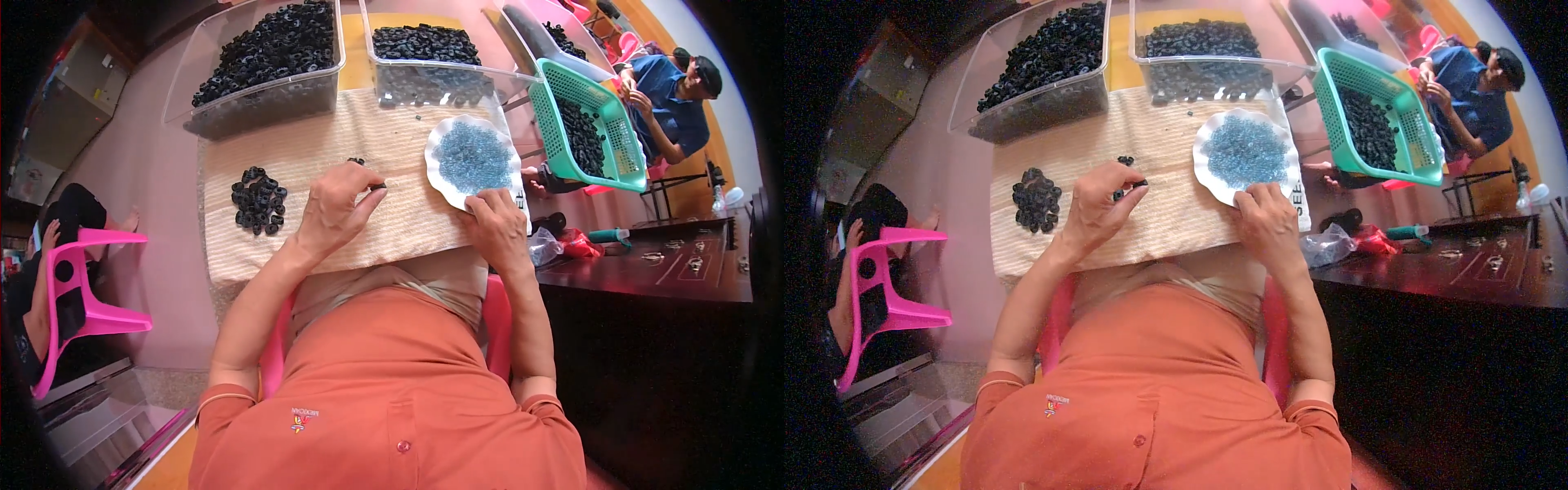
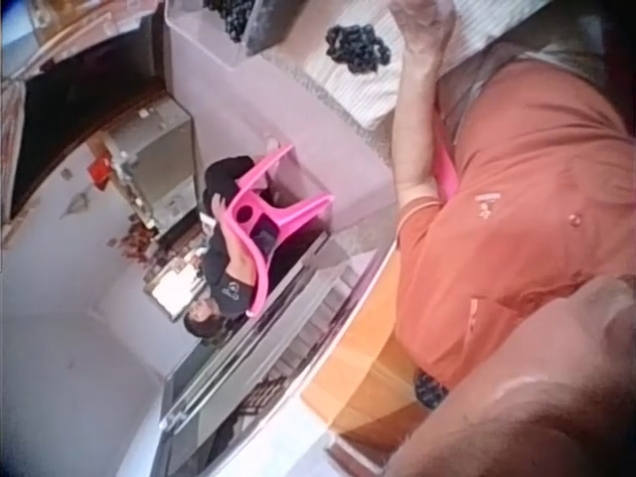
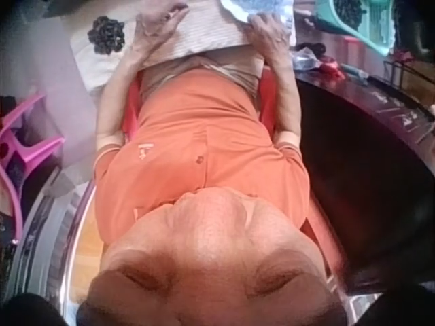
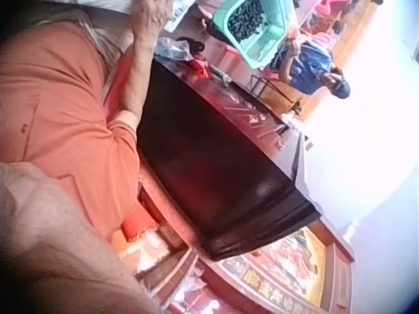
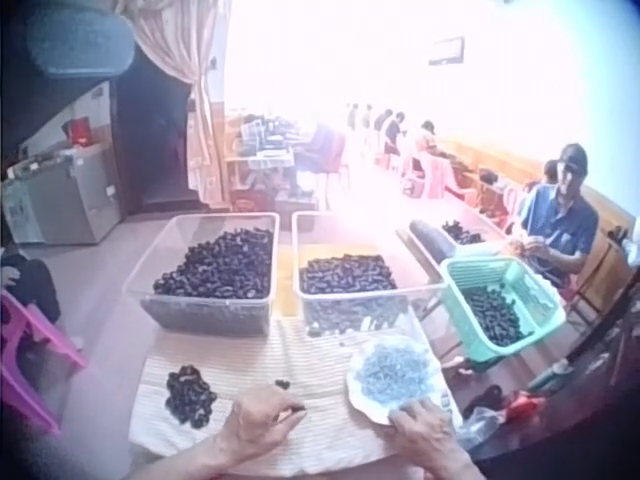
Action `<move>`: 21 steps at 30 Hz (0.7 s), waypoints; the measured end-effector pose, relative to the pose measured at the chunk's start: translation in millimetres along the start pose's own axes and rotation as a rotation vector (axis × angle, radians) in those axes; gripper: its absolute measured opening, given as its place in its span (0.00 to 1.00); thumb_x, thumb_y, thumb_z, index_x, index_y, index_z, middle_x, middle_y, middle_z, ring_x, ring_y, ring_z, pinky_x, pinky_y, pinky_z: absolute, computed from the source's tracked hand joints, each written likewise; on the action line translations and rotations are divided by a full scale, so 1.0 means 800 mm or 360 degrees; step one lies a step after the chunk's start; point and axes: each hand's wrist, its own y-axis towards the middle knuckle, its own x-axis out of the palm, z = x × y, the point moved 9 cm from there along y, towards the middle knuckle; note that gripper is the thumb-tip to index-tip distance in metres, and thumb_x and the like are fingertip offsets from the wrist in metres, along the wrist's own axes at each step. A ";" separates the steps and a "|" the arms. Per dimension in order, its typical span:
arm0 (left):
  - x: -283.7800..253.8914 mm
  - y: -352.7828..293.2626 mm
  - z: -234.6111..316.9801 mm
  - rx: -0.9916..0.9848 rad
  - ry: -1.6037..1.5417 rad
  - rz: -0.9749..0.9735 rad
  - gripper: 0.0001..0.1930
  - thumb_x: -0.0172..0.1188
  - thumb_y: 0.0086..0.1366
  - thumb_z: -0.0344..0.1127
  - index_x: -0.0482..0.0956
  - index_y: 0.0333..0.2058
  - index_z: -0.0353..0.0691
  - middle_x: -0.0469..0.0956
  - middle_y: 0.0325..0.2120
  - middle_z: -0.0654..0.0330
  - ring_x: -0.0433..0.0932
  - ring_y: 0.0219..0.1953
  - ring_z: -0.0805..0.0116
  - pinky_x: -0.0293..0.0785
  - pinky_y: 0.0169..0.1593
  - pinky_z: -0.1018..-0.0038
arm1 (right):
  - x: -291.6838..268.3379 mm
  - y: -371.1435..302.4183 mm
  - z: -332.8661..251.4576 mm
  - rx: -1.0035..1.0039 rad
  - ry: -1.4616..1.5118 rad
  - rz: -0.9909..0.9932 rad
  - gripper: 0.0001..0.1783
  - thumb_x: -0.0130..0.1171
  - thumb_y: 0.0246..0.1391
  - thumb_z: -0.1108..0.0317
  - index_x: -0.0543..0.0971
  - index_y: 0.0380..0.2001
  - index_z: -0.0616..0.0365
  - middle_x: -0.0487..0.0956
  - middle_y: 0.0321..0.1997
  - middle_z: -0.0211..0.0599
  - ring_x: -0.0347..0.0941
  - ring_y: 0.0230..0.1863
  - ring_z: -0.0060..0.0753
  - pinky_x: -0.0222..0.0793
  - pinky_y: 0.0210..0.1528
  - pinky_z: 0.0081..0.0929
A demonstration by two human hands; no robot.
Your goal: The person assembles plastic fasteners by taking plastic components and small pins from the table by hand, inserting the pins into the fasteners, and setting the assembled pieces onto the cloth surface.
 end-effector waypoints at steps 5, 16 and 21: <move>0.011 -0.010 0.002 -0.0121 -0.0176 0.0020 0.08 0.70 0.61 0.25 0.83 0.39 0.33 0.82 0.31 0.52 0.83 0.32 0.61 0.78 0.35 0.69 | -0.002 -0.005 0.005 -0.0027 0.0105 0.0053 0.07 0.68 0.50 0.70 0.80 0.33 0.55 0.79 0.36 0.37 0.76 0.41 0.45 0.74 0.42 0.42; 0.067 -0.054 -0.047 -0.0839 -0.1147 -0.0080 0.10 0.66 0.69 0.28 0.83 0.47 0.33 0.84 0.36 0.62 0.82 0.37 0.76 0.79 0.42 0.76 | -0.018 -0.011 0.010 -0.0009 0.0408 0.0196 0.07 0.65 0.49 0.79 0.80 0.33 0.58 0.81 0.35 0.41 0.78 0.40 0.49 0.75 0.43 0.42; 0.080 -0.056 -0.042 -0.0983 -0.1276 -0.0206 0.11 0.66 0.69 0.28 0.82 0.48 0.33 0.83 0.37 0.63 0.81 0.38 0.77 0.80 0.45 0.78 | -0.030 -0.012 0.023 0.0071 0.0584 0.0398 0.08 0.66 0.54 0.79 0.82 0.39 0.62 0.83 0.38 0.46 0.79 0.40 0.51 0.75 0.43 0.41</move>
